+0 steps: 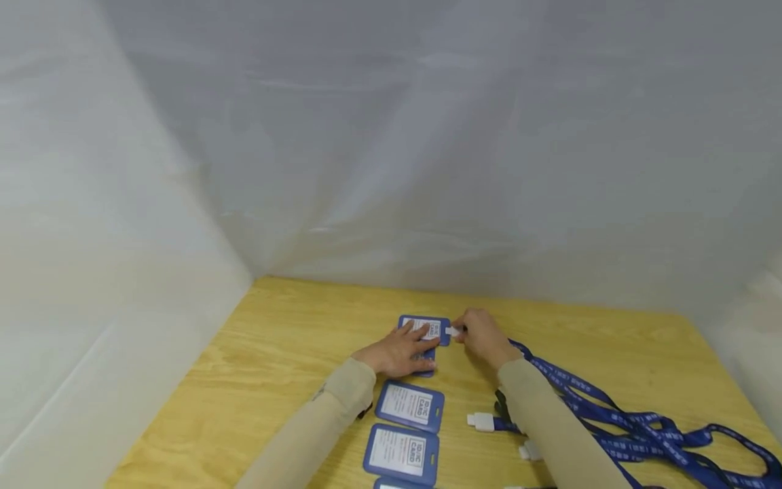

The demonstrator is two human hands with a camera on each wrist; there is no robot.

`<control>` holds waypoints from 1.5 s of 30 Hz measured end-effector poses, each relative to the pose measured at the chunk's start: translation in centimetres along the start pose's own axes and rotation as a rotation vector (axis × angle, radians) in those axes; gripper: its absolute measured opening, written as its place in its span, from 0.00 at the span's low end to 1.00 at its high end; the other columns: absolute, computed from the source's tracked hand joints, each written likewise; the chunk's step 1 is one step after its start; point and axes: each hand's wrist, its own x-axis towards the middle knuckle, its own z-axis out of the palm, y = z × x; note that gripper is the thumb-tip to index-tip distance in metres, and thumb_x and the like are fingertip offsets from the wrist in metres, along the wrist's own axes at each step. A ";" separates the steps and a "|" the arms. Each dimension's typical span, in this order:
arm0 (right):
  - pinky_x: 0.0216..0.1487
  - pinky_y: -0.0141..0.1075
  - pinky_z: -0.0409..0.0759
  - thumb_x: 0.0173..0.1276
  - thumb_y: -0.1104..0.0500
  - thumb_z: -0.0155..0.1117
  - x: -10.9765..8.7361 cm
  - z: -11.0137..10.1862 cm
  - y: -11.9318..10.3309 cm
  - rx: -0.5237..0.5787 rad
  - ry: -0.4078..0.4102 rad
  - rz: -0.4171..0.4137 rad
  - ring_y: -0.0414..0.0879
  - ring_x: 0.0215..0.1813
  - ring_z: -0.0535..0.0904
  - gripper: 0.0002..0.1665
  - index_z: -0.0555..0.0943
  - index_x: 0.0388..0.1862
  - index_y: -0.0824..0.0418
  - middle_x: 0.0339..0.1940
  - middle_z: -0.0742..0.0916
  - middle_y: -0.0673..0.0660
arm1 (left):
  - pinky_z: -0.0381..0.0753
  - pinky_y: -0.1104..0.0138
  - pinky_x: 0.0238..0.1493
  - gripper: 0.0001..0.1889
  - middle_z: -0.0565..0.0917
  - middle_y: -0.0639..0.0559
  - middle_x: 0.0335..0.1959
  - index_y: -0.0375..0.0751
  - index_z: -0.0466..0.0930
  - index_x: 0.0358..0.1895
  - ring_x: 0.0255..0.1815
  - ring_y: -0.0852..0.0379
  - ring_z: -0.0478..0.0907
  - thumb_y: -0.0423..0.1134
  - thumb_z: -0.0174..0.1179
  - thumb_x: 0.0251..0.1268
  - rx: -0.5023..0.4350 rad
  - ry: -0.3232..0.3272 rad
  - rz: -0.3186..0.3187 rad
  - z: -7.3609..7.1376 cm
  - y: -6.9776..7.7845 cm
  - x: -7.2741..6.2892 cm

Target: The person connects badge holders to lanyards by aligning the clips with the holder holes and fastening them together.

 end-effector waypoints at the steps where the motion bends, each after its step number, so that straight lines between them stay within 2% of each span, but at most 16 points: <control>1: 0.59 0.50 0.82 0.68 0.63 0.70 0.0 0.0 0.1 -0.001 0.001 -0.002 0.55 0.51 0.83 0.14 0.88 0.52 0.64 0.47 0.88 0.60 | 0.48 0.47 0.82 0.34 0.50 0.54 0.84 0.63 0.56 0.80 0.84 0.43 0.41 0.67 0.44 0.75 0.005 0.007 0.000 0.0 0.0 0.1; 5: 0.61 0.51 0.81 0.69 0.65 0.68 -0.1 -0.8 0.6 -0.014 -0.013 -0.059 0.58 0.55 0.83 0.16 0.86 0.56 0.65 0.52 0.88 0.62 | 0.52 0.47 0.81 0.33 0.54 0.52 0.83 0.61 0.60 0.79 0.84 0.41 0.45 0.66 0.46 0.75 0.004 0.016 0.013 0.1 0.1 0.3; 9: 0.61 0.53 0.81 0.72 0.66 0.64 -0.8 -3.5 0.9 -0.005 -0.005 -0.108 0.62 0.60 0.81 0.21 0.81 0.63 0.67 0.59 0.86 0.65 | 0.53 0.47 0.81 0.32 0.56 0.51 0.83 0.60 0.61 0.78 0.83 0.41 0.47 0.64 0.46 0.76 0.008 0.023 0.024 0.2 0.0 0.4; 14: 0.55 0.53 0.84 0.74 0.64 0.63 -2.7 -7.8 1.3 0.027 0.036 -0.153 0.63 0.57 0.83 0.21 0.80 0.63 0.69 0.58 0.85 0.68 | 0.51 0.44 0.81 0.33 0.54 0.53 0.83 0.59 0.60 0.79 0.84 0.43 0.45 0.64 0.46 0.76 0.006 0.047 0.006 0.1 0.0 0.3; 18: 0.46 0.50 0.86 0.71 0.64 0.66 -5.1 -9.3 2.8 -0.019 0.079 -0.171 0.58 0.46 0.85 0.16 0.84 0.55 0.69 0.50 0.88 0.66 | 0.49 0.42 0.81 0.34 0.52 0.52 0.83 0.57 0.58 0.80 0.84 0.43 0.44 0.64 0.45 0.77 -0.006 0.064 0.022 -0.2 0.2 -0.2; 21: 0.39 0.45 0.86 0.68 0.64 0.69 -6.6 -9.1 4.0 -0.061 0.082 -0.159 0.51 0.39 0.85 0.13 0.87 0.49 0.68 0.44 0.89 0.63 | 0.49 0.42 0.81 0.34 0.51 0.51 0.84 0.56 0.58 0.80 0.84 0.42 0.44 0.64 0.45 0.77 -0.002 0.089 0.033 -0.8 0.2 -0.8; 25: 0.36 0.42 0.85 0.65 0.62 0.72 -7.6 -7.7 5.1 -0.088 0.046 -0.143 0.48 0.35 0.84 0.13 0.88 0.46 0.67 0.39 0.89 0.60 | 0.49 0.42 0.81 0.34 0.51 0.49 0.84 0.54 0.58 0.80 0.84 0.41 0.44 0.63 0.45 0.77 -0.003 0.119 0.044 -1.7 0.2 -1.9; 32: 0.49 0.51 0.86 0.64 0.62 0.74 -7.8 -5.3 6.8 -0.121 -0.002 -0.074 0.57 0.46 0.85 0.16 0.87 0.49 0.68 0.43 0.89 0.61 | 0.52 0.44 0.81 0.34 0.53 0.47 0.83 0.54 0.58 0.80 0.84 0.41 0.46 0.62 0.48 0.77 -0.020 0.153 0.058 -1.8 0.5 -3.9; 35: 0.49 0.52 0.85 0.63 0.63 0.74 -7.7 -4.9 7.3 -0.137 -0.017 -0.056 0.59 0.47 0.85 0.17 0.86 0.49 0.70 0.43 0.88 0.63 | 0.52 0.45 0.81 0.34 0.53 0.46 0.83 0.53 0.58 0.80 0.83 0.41 0.46 0.61 0.48 0.77 -0.023 0.165 0.057 -1.5 0.7 -4.8; 39: 0.49 0.52 0.85 0.63 0.63 0.74 -7.9 -4.6 7.5 -0.147 0.003 -0.063 0.59 0.45 0.84 0.16 0.86 0.48 0.71 0.41 0.88 0.63 | 0.52 0.46 0.81 0.35 0.52 0.44 0.83 0.51 0.58 0.80 0.83 0.41 0.46 0.61 0.48 0.77 -0.029 0.173 0.061 -1.2 0.5 -5.7; 45: 0.48 0.52 0.85 0.63 0.63 0.74 -8.2 -5.2 6.3 -0.121 0.061 -0.101 0.58 0.44 0.84 0.17 0.85 0.49 0.70 0.41 0.87 0.62 | 0.53 0.44 0.80 0.35 0.54 0.43 0.82 0.49 0.59 0.80 0.83 0.38 0.48 0.60 0.49 0.77 -0.033 0.170 0.072 -0.7 -0.5 -6.4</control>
